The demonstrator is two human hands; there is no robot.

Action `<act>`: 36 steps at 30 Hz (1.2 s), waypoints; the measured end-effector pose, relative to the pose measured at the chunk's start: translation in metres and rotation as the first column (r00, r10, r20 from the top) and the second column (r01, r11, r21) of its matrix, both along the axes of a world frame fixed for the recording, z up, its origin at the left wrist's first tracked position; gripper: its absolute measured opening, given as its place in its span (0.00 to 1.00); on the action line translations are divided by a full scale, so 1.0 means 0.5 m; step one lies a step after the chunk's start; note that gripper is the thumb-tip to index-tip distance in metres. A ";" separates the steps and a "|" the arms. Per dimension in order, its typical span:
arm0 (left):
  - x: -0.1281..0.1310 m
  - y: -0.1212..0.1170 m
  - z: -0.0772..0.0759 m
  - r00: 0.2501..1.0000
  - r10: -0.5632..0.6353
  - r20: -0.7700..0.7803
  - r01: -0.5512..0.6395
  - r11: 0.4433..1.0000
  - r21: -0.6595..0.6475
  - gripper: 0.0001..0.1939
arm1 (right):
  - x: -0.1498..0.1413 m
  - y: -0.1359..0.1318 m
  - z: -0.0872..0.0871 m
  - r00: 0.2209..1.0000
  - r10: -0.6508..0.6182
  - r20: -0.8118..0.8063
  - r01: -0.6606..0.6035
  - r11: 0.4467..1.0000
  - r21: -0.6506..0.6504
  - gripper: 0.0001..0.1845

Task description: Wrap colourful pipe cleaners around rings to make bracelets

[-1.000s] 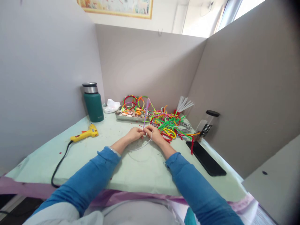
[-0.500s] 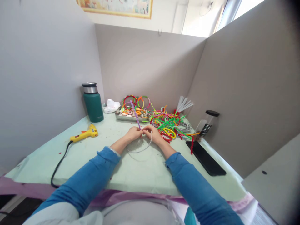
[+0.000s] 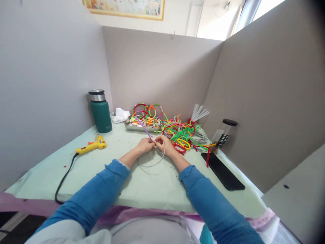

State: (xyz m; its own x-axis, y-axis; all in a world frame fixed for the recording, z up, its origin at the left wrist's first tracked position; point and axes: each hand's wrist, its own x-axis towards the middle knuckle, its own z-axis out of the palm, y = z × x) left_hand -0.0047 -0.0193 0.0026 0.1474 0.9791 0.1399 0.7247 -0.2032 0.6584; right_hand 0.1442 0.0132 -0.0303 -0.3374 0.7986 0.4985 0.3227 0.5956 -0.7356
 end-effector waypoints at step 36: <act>-0.007 0.014 -0.022 0.933 0.042 0.357 0.007 0.991 -0.134 0.16 | 0.004 -0.021 0.021 0.995 0.080 -0.061 -0.082 0.996 -0.027 0.08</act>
State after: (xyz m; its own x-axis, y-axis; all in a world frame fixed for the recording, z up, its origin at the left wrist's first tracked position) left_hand -0.0084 -0.0124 -0.0082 0.0937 0.9943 0.0509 0.4383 -0.0871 0.8946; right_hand 0.1461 0.0027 -0.0200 -0.3721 0.7842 0.4965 0.2295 0.5960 -0.7694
